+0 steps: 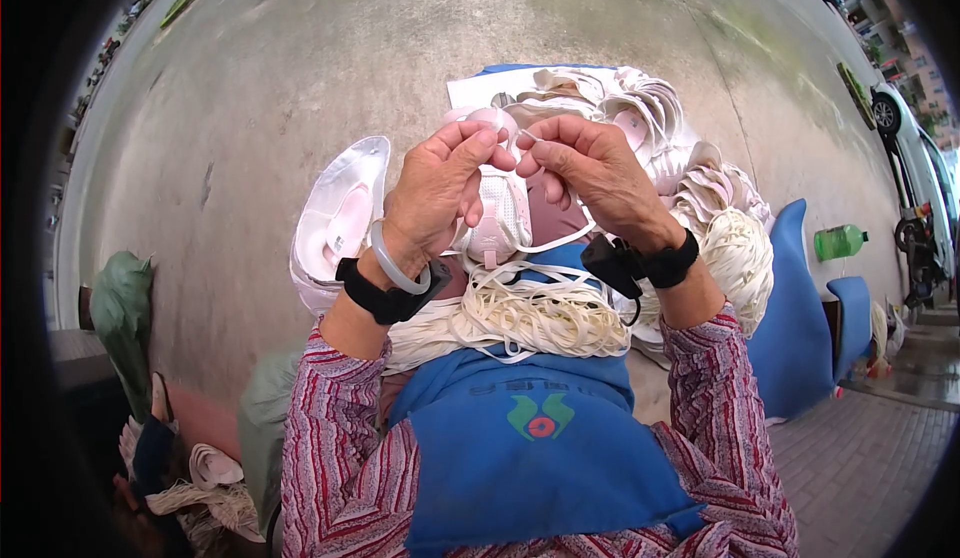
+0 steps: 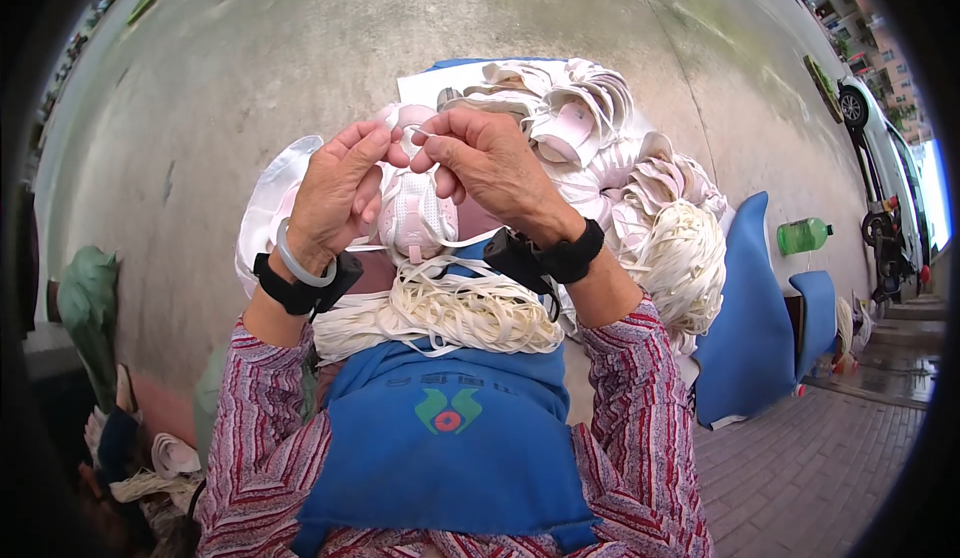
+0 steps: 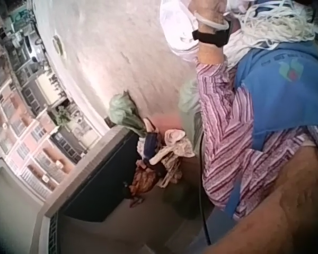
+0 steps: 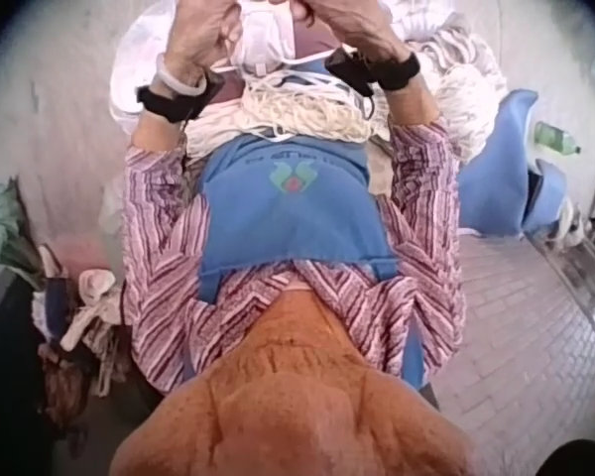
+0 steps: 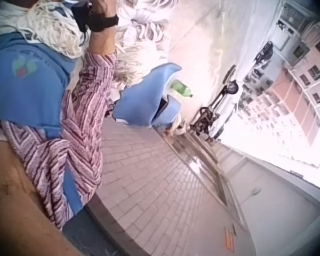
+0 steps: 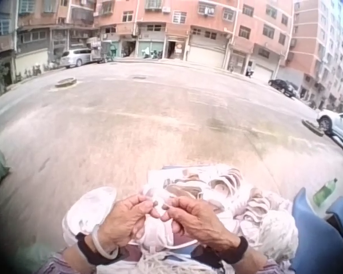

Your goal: Lacing several pairs of white athletic shoes.

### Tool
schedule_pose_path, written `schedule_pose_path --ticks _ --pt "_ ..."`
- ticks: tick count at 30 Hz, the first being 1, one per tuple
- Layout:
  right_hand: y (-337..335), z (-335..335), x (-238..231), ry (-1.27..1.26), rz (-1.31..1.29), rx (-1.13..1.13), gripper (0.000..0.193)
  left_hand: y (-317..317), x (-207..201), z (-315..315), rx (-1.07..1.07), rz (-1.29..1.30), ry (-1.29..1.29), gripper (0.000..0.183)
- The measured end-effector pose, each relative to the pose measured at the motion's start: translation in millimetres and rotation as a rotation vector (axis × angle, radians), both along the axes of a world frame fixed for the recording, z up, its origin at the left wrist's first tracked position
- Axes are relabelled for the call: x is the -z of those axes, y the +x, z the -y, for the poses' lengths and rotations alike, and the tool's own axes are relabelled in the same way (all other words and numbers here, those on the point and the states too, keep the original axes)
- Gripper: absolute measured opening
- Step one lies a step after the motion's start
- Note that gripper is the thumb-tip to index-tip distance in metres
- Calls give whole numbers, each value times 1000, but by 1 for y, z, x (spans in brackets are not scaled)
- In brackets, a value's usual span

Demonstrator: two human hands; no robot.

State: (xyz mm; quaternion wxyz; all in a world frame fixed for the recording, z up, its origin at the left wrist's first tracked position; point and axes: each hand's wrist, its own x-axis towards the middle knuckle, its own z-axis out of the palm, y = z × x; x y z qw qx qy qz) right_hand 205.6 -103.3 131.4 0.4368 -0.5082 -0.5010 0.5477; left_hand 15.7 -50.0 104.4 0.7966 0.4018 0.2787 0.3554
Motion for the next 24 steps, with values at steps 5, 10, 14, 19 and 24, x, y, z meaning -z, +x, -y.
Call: schedule_pose_path --ticks 5,10,14,19,24 --pt "-9 5 2 -26 -217 133 22 7 -7 5 -69 -70 82 25" --pt "-12 1 3 73 -202 212 22 18 -10 8 -89 11 116 17" --pt "-8 0 6 6 -365 225 23 22 -12 8 -34 -21 142 17" --pt "-2 2 1 32 -384 207 24 32 -11 8 -28 -82 184 24" --pt "-6 3 -6 119 -379 198 23 35 -11 8 -14 -97 240 22"
